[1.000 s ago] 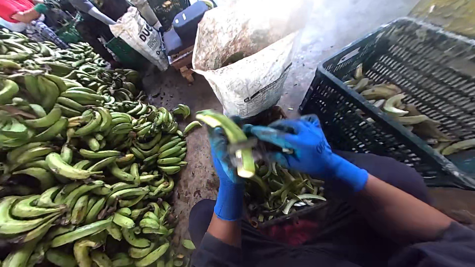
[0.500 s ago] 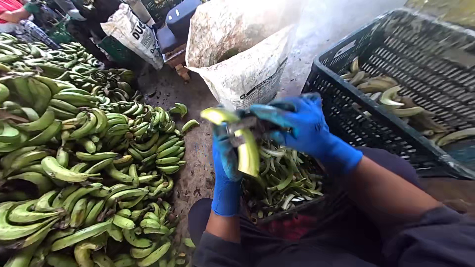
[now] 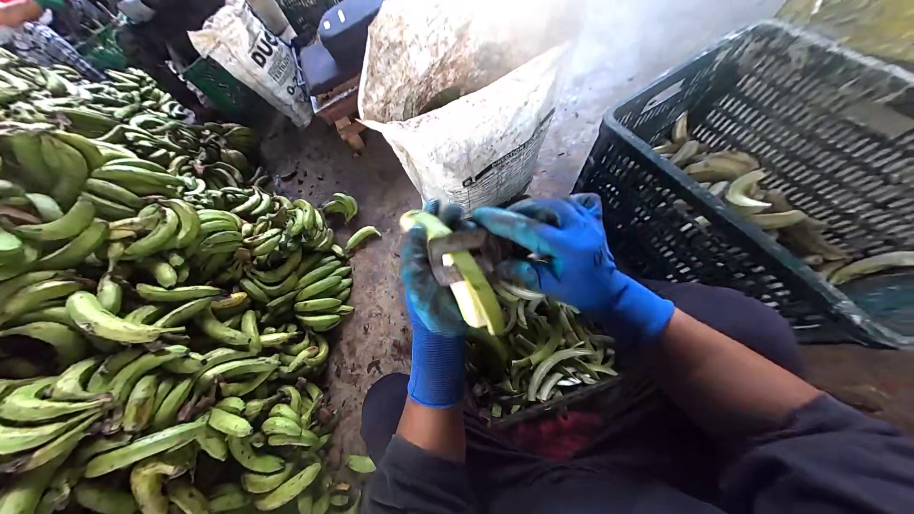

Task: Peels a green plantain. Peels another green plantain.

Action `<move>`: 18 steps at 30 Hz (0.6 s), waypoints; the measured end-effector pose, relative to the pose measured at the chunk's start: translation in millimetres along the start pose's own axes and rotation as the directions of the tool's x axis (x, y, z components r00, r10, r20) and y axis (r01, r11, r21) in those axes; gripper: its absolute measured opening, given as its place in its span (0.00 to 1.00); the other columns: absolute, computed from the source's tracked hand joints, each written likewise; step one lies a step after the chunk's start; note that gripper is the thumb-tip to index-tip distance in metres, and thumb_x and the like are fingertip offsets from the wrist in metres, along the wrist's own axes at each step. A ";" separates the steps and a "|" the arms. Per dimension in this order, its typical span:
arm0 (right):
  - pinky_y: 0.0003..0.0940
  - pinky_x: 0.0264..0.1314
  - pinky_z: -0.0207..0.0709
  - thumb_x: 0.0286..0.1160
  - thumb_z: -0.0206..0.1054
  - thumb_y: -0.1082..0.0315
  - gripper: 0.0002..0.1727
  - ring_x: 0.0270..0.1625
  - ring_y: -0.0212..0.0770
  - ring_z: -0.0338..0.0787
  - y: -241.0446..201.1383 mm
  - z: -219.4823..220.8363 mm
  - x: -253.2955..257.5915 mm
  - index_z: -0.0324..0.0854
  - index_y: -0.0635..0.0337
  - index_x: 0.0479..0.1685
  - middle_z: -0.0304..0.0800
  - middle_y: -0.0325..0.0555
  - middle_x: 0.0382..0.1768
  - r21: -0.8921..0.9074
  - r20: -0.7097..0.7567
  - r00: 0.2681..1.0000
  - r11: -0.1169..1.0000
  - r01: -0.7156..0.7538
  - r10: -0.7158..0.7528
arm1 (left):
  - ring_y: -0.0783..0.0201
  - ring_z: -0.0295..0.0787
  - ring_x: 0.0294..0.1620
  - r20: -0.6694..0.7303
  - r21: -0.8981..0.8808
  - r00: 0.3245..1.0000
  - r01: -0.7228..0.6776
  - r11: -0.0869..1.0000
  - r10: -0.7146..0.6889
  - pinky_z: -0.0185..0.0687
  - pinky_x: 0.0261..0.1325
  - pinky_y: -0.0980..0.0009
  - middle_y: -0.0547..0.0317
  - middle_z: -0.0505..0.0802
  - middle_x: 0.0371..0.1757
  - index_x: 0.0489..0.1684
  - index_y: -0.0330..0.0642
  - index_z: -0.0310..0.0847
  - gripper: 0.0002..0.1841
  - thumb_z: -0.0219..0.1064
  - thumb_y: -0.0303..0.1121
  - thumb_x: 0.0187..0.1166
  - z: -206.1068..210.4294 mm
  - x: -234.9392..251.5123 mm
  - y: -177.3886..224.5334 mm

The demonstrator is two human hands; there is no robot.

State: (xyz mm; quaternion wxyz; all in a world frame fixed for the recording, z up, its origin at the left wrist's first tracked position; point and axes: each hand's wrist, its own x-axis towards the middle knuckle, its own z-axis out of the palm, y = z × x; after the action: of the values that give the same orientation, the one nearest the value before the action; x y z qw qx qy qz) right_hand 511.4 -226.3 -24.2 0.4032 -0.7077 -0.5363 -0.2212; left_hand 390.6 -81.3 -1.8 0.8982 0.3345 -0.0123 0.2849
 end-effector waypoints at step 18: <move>0.55 0.74 0.63 0.81 0.58 0.41 0.23 0.63 0.48 0.86 -2.4 -0.4 -6.9 0.89 0.39 0.62 0.91 0.48 0.58 0.086 0.046 0.965 0.963 0.255 -0.259 | 0.75 0.84 0.24 0.012 -0.116 0.982 0.189 0.975 -0.189 0.84 0.29 0.78 0.69 0.86 0.29 0.62 0.50 0.80 0.28 0.46 0.61 0.86 -31.5 -3.1 16.8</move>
State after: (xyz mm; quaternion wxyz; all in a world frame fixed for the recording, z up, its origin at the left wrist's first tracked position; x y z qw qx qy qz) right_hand 507.0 -230.4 -28.3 0.3835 -0.6216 -0.6431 -0.2302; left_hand 373.9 -53.4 -16.9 0.9393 0.2811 0.0028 0.1967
